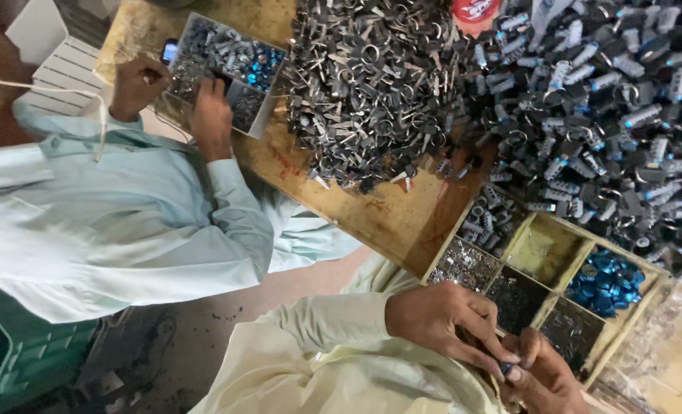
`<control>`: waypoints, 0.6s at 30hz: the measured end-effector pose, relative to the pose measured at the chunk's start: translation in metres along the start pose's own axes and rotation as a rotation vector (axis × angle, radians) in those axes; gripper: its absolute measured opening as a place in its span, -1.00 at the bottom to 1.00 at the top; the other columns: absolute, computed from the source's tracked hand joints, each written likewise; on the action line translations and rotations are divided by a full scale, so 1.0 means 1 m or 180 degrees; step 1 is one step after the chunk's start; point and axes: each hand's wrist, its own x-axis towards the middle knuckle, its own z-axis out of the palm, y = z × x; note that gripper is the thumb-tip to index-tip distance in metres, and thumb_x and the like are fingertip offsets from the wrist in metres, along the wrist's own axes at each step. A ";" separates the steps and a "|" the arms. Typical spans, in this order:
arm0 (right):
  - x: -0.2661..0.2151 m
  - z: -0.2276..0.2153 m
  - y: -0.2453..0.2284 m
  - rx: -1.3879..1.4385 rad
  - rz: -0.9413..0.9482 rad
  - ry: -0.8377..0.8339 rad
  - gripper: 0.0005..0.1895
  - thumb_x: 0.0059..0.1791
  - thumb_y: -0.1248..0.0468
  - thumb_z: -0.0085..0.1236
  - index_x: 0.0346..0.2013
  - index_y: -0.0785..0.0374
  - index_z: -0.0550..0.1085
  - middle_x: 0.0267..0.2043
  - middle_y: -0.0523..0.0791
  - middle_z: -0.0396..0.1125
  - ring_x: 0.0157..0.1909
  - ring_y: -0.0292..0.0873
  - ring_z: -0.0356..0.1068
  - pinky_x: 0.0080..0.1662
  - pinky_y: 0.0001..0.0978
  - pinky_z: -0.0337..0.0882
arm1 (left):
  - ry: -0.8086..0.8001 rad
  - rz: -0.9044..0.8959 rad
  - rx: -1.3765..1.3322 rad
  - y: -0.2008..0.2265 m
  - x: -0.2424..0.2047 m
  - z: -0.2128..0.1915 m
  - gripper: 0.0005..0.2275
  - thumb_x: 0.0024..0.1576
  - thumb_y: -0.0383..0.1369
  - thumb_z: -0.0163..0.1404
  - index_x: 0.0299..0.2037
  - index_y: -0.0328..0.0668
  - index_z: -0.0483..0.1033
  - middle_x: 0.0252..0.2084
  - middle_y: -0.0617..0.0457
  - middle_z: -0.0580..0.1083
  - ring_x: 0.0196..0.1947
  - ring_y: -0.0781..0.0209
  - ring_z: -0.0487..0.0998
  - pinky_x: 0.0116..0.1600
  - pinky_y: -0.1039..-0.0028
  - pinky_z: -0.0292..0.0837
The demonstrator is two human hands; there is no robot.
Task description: The person assembles keychains by hand, picking small metal rings and blue plastic caps from a compartmentalized tray and attaching them to key blanks. The person handles each component individually and places the assembled units on the table.
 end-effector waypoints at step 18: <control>-0.019 -0.087 -0.007 -0.3297 -0.1756 0.1429 -0.81 -0.02 0.45 0.18 -0.15 0.31 0.37 -0.21 0.04 0.43 -0.12 -0.19 0.44 -0.06 -0.44 0.41 | 0.0700 -0.0220 -0.0842 -0.018 0.022 0.032 -0.80 0.23 -0.21 0.23 0.01 0.07 0.65 -0.24 0.17 0.55 -0.27 0.43 0.52 -0.06 0.64 0.48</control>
